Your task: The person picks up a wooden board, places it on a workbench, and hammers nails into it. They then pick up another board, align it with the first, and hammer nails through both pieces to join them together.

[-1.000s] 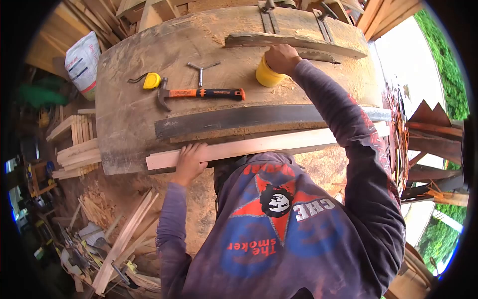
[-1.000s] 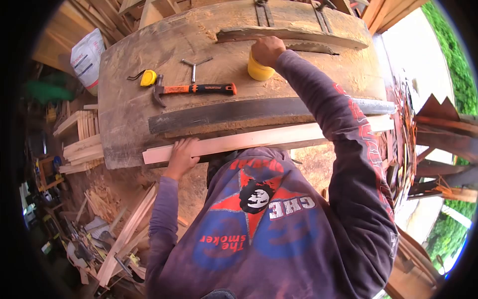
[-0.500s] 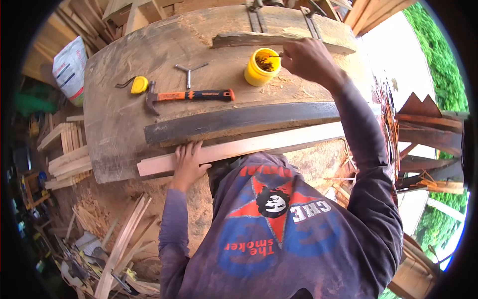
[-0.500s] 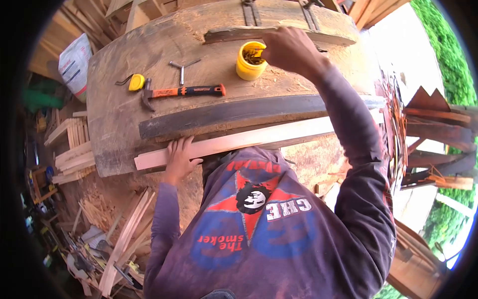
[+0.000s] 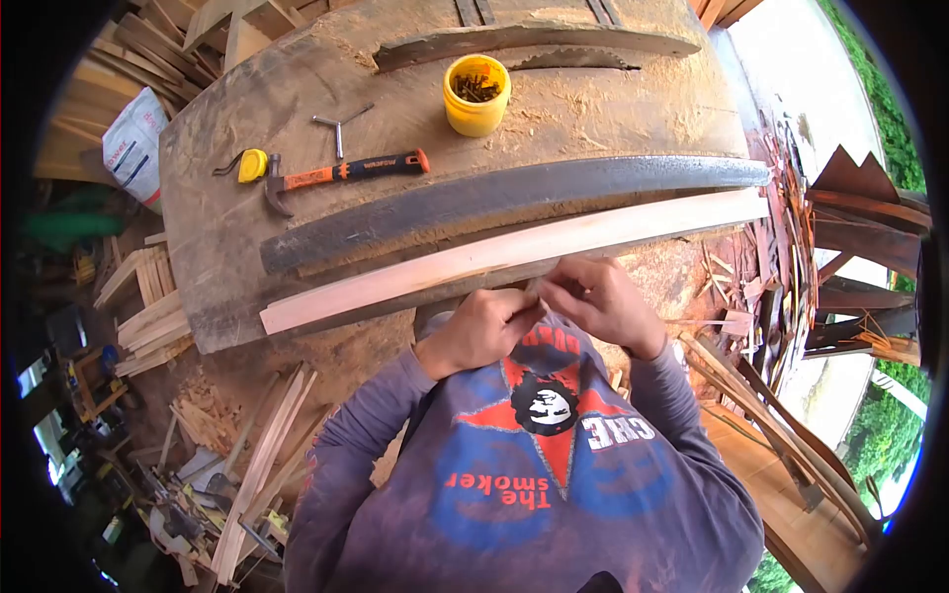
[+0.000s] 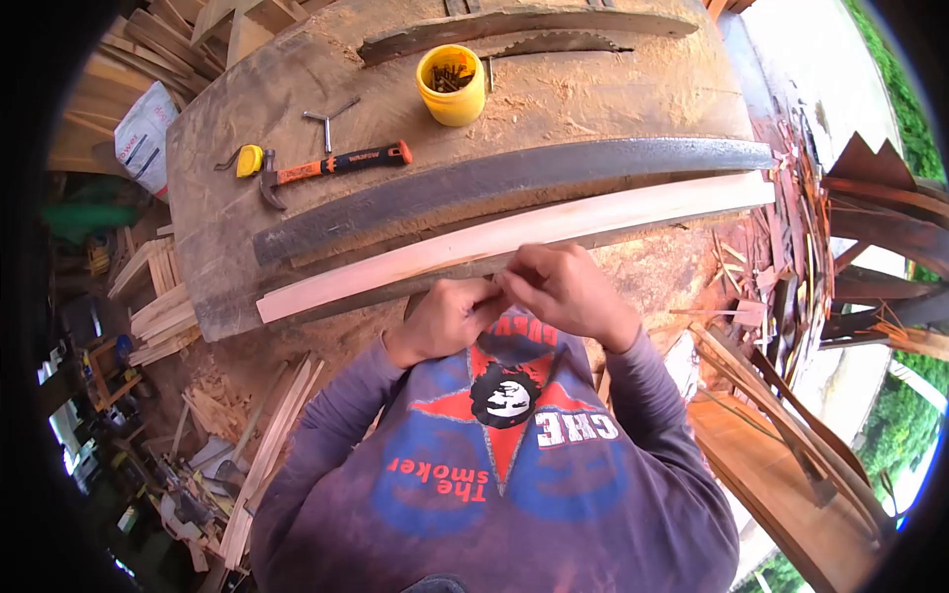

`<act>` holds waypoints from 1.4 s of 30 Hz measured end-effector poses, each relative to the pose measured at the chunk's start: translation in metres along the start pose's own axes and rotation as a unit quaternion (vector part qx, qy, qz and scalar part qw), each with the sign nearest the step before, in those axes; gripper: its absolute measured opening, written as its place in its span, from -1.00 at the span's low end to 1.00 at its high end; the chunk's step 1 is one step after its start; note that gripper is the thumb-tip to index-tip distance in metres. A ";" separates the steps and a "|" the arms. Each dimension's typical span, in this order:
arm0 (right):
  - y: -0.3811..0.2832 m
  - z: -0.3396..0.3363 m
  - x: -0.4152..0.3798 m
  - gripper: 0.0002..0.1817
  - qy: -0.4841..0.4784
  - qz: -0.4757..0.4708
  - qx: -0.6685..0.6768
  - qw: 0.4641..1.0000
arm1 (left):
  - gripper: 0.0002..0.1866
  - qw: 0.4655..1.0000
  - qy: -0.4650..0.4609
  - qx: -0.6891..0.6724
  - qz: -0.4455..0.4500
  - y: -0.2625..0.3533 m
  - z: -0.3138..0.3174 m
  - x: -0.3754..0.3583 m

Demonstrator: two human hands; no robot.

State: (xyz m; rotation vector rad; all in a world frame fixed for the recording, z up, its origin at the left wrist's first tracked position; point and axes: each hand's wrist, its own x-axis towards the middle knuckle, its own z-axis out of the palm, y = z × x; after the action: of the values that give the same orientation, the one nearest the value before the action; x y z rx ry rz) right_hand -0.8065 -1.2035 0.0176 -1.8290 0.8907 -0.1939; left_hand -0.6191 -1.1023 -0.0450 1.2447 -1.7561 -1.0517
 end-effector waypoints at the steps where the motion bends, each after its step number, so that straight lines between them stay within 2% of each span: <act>1: 0.006 0.009 -0.004 -0.80 -0.003 0.000 0.008 1.000 | -0.79 0.981 -0.007 -0.146 -0.129 0.004 0.005 0.003; 2: 0.012 0.021 -0.007 -0.73 0.072 -0.005 0.003 0.997 | -0.75 0.924 -0.010 -0.285 -0.254 0.008 0.010 0.004; 3: 0.021 0.033 -0.011 -0.65 0.149 -0.011 -0.002 0.989 | -0.75 0.924 -0.011 -0.279 -0.262 0.005 0.020 0.004; 4: 0.032 0.037 -0.018 -0.55 0.082 0.003 0.037 0.996 | -0.70 0.888 0.050 -0.368 -0.272 -0.004 0.031 0.004; 5: 0.041 0.042 -0.021 -0.55 0.087 0.005 0.047 0.995 | -0.64 0.840 0.106 -0.453 -0.280 -0.013 0.038 0.000; 6: 0.040 0.049 -0.027 -0.58 0.094 -0.006 0.033 0.995 | -0.59 0.824 0.079 -0.481 -0.289 -0.015 0.036 -0.001; 7: 0.039 0.057 -0.036 -0.61 0.101 -0.012 0.017 0.995 | -0.60 0.776 0.090 -0.547 -0.300 0.000 0.032 0.004; 9: 0.038 0.070 -0.043 -0.61 0.119 -0.002 0.002 0.993 | -0.58 0.793 0.058 -0.510 -0.328 -0.006 0.028 -0.003; 10: 0.034 0.076 -0.043 -0.60 0.121 0.013 -0.046 0.992 | -0.58 0.795 0.051 -0.512 -0.322 -0.014 0.025 -0.005; 11: 0.031 0.082 -0.039 -0.58 0.123 0.027 -0.093 0.988 | -0.57 0.838 0.023 -0.453 -0.304 -0.026 0.020 -0.009; 12: 0.031 0.090 -0.033 -0.61 0.146 -0.005 -0.120 0.982 | -0.56 0.876 -0.003 -0.389 -0.285 -0.033 0.009 -0.011; 15: 0.025 0.112 -0.017 -0.62 0.158 -0.027 -0.134 0.978 | -0.52 0.882 -0.036 -0.358 -0.306 -0.049 -0.017 -0.025; 16: 0.022 0.120 -0.011 -0.76 0.186 -0.026 -0.137 0.973 | -0.57 0.895 -0.042 -0.309 -0.319 -0.052 -0.027 -0.030; 17: 0.023 0.123 -0.004 -0.76 0.187 -0.023 -0.149 0.971 | -0.57 0.895 -0.044 -0.317 -0.310 -0.060 -0.034 -0.035; 18: 0.026 0.126 0.002 -0.84 0.187 -0.007 -0.182 0.965 | -0.58 0.984 0.015 -0.068 -0.164 -0.068 -0.040 -0.043; 19: 0.028 0.129 0.008 -0.88 0.184 0.011 -0.212 0.960 | -0.54 0.979 0.077 0.186 -0.006 -0.075 -0.046 -0.051; 21: 0.032 0.135 0.020 -0.82 0.190 0.032 -0.213 0.958 | -0.20 0.962 0.023 0.263 -0.071 -0.090 -0.054 -0.062; 23: 0.036 0.136 0.030 -0.81 0.175 0.037 -0.226 0.957 | -0.20 0.943 0.018 0.324 -0.071 -0.113 -0.054 -0.071; 24: 0.035 0.136 0.034 -0.79 0.179 0.057 -0.226 0.956 | -0.20 0.944 0.019 0.321 -0.069 -0.123 -0.057 -0.072; 26: 0.030 0.135 0.039 -0.77 0.177 0.067 -0.227 0.955 | -0.29 0.939 -0.055 0.326 -0.091 -0.142 -0.059 -0.075; 29: 0.023 0.128 0.049 -0.75 0.161 0.064 -0.246 0.954 | -0.38 0.947 -0.070 0.300 -0.086 -0.144 -0.064 -0.070; 32: 0.020 0.119 0.062 -0.75 0.147 0.058 -0.263 0.952 | -0.38 0.952 -0.091 0.282 -0.073 -0.147 -0.068 -0.068; 37: 0.011 0.112 0.064 -0.74 0.067 0.058 -0.298 0.950 | -0.39 0.963 -0.076 0.251 -0.058 -0.153 -0.065 -0.074; 42: 0.008 0.112 0.062 -0.71 0.028 0.063 -0.346 0.936 | -0.40 0.968 -0.055 0.240 -0.056 -0.152 -0.065 -0.074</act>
State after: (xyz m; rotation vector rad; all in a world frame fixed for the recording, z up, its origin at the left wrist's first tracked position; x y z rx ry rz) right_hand -0.7087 -1.1630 -0.0550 -2.4054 1.2132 0.1792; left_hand -0.4861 -1.0748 -0.1653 1.6189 -2.1288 -0.7903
